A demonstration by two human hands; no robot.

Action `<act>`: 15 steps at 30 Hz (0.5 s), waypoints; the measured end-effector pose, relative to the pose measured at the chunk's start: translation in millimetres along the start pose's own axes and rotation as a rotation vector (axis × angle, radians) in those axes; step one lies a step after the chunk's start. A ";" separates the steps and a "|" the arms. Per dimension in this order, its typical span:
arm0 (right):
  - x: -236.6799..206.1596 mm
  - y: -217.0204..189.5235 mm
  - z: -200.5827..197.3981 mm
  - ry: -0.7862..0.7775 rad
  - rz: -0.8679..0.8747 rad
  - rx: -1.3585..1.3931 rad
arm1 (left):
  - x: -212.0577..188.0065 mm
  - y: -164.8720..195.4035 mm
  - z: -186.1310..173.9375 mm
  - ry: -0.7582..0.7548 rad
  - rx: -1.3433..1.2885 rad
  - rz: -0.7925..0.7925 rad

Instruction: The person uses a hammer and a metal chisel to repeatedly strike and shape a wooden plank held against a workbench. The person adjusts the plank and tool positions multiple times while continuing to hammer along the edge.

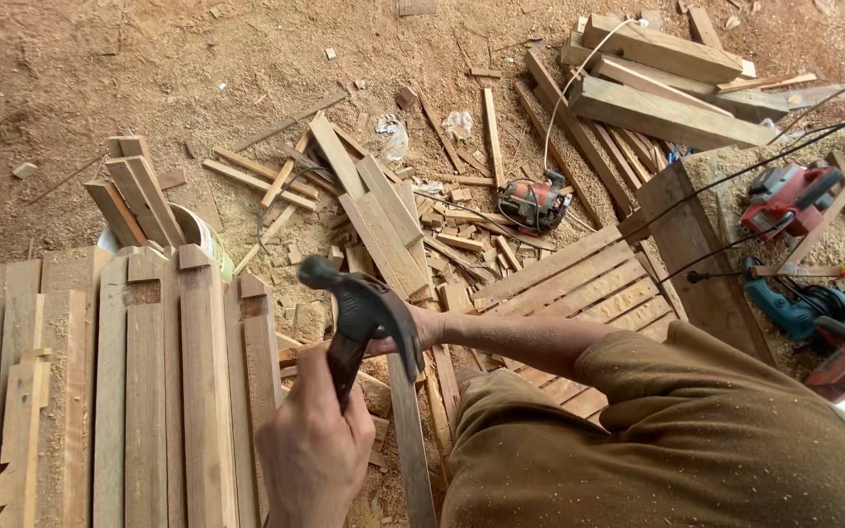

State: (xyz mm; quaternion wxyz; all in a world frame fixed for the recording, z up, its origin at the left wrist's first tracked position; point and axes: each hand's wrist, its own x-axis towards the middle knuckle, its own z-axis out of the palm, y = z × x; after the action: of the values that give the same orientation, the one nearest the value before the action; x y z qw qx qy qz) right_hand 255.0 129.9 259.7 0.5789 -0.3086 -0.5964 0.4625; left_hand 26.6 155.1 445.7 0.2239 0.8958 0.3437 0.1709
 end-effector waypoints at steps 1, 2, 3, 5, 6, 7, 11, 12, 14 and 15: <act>0.8 1.0 -0.6 -0.004 -0.102 0.012 | 0.8 3.6 -0.9 0.070 -0.054 0.013; -0.6 3.2 -1.4 -0.052 0.004 0.127 | 3.6 6.6 2.1 -0.006 -0.014 0.012; -1.6 6.7 -2.6 -0.104 0.113 0.243 | 8.3 8.9 7.0 -0.079 0.024 0.004; -6.6 14.7 -6.0 -0.163 0.169 -0.046 | 18.1 7.1 17.7 -0.263 0.108 -0.051; -10.8 17.8 -7.3 -0.156 0.207 -0.102 | 20.0 4.8 22.1 -0.388 0.140 -0.104; -12.8 20.1 -8.0 -0.152 0.225 -0.153 | 20.8 0.9 24.1 -0.505 0.193 -0.158; -14.0 15.3 -6.5 -0.037 0.139 -0.065 | 8.4 -11.0 19.6 -0.262 0.195 -0.040; -11.7 11.8 -5.3 -0.052 0.163 -0.048 | 5.0 -11.0 18.1 -0.098 0.130 0.041; -8.1 5.5 -4.6 -0.072 0.214 -0.006 | 1.6 -8.2 18.0 0.015 0.003 0.068; -6.9 4.9 -4.6 -0.082 0.238 -0.001 | 1.4 -6.7 19.4 -0.036 -0.064 0.020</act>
State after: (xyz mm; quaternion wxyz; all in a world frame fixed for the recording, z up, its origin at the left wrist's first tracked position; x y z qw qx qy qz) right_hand 259.6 126.4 252.0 0.4951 -0.3581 -0.5789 0.5399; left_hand 32.9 155.0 426.2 0.2568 0.8946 0.3251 0.1676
